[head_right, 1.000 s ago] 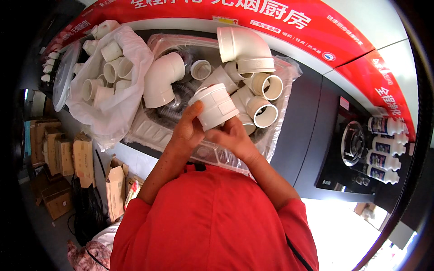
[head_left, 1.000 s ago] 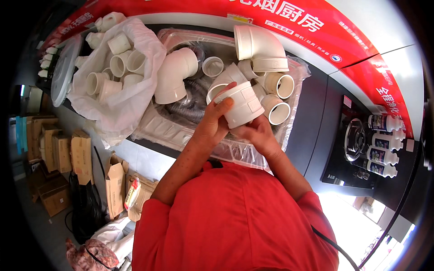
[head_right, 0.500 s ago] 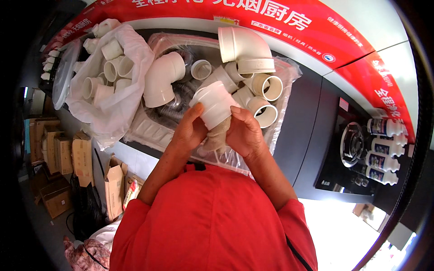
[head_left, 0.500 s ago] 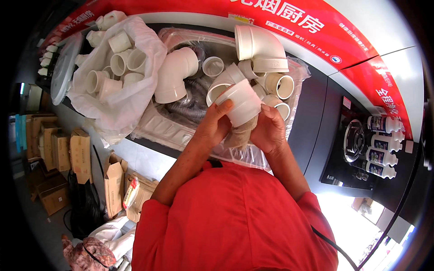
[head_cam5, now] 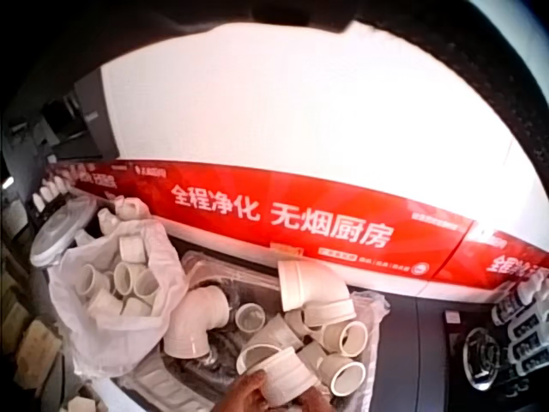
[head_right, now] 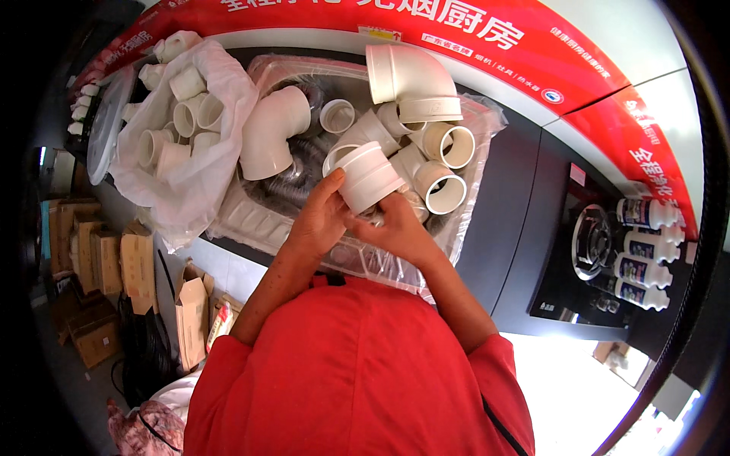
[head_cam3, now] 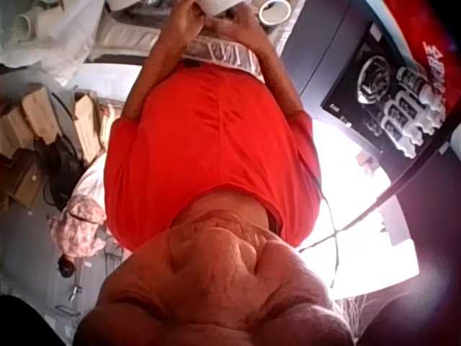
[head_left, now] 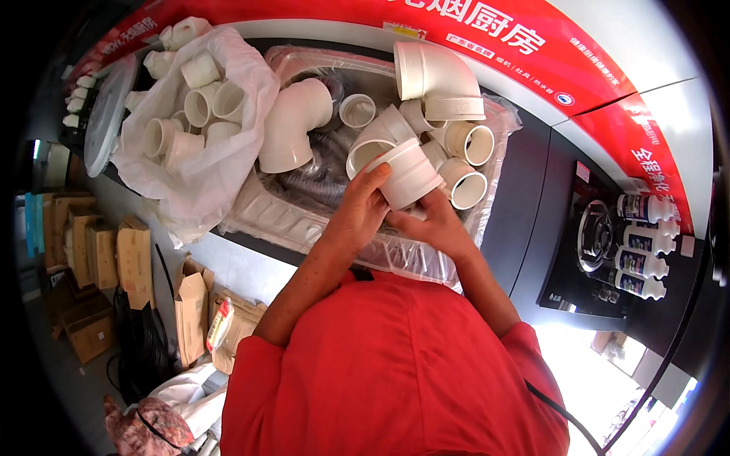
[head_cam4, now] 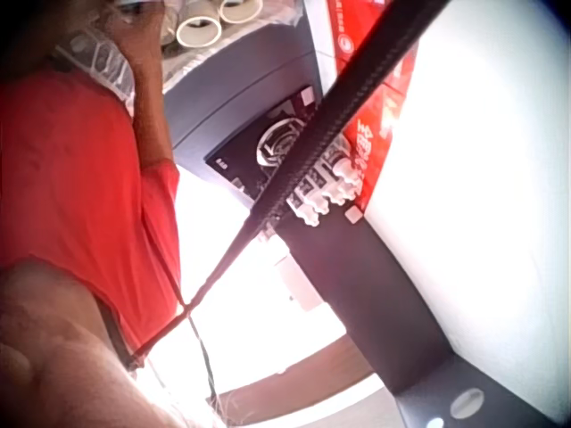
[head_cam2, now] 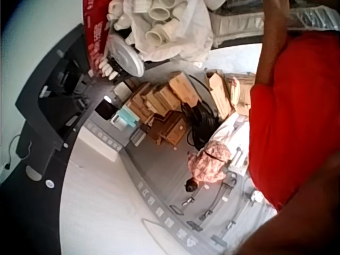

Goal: The person wipes white plastic pipe fittings with a cloth, handling them one at a time from a pile on a tray. They rotate each piece to wipe different surfaces and place the cleaned items back into the pile.

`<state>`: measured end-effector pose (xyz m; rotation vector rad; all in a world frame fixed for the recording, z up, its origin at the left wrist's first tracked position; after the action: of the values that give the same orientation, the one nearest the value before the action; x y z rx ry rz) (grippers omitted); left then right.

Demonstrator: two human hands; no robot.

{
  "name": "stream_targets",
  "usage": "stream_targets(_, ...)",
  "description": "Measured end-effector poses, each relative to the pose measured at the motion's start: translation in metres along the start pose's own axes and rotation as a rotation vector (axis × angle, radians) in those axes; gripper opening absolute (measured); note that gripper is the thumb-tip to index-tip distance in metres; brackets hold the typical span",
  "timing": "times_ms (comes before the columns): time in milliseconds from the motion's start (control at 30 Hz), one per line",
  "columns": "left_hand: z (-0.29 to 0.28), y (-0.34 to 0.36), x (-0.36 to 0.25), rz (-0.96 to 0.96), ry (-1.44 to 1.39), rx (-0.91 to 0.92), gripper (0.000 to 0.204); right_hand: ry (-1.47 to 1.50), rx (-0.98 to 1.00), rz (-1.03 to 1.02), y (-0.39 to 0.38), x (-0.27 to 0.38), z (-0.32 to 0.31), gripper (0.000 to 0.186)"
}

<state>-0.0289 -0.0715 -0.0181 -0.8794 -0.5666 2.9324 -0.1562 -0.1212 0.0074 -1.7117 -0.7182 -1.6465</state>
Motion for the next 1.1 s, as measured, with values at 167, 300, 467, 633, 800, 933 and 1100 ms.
stream_targets(167,0.011,-0.004,-0.003,0.159,-0.055,0.200,0.066,1.319,0.026,0.288,0.001,0.015,0.006,0.064)
stream_targets(300,0.002,0.000,0.000,0.104,-0.102,0.210,0.065,0.787,-0.036,0.167,0.001,-0.003,0.011,0.066)
stream_targets(467,-0.004,0.001,0.002,0.061,0.061,-0.055,0.054,-0.725,0.063,-0.226,0.003,-0.002,0.012,0.032)
stream_targets(633,-0.006,0.000,0.005,0.034,-0.053,-0.084,0.055,-0.062,-0.011,0.040,-0.001,-0.008,0.004,0.048)
stream_targets(800,0.008,-0.004,0.004,0.169,-0.071,0.152,0.062,1.135,0.070,0.241,0.001,0.005,0.006,0.066)
stream_targets(933,0.002,-0.001,0.004,0.116,-0.043,0.159,0.065,0.720,0.008,0.107,0.000,0.005,0.011,0.063)
stream_targets(1100,0.000,0.001,0.006,0.084,0.087,-0.026,0.058,-0.687,0.141,-0.047,0.005,-0.006,0.008,0.040)
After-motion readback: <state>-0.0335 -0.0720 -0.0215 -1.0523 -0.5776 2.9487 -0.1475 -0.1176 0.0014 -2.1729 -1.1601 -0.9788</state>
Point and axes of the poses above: each hand's wrist, its own y-axis towards the middle knuckle, its own z-axis out of the palm, x = y × z, the point moved 2 cm from there along y, towards the middle knuckle, and after that the axes turned 2 degrees about -x, right-handed, at the moved point
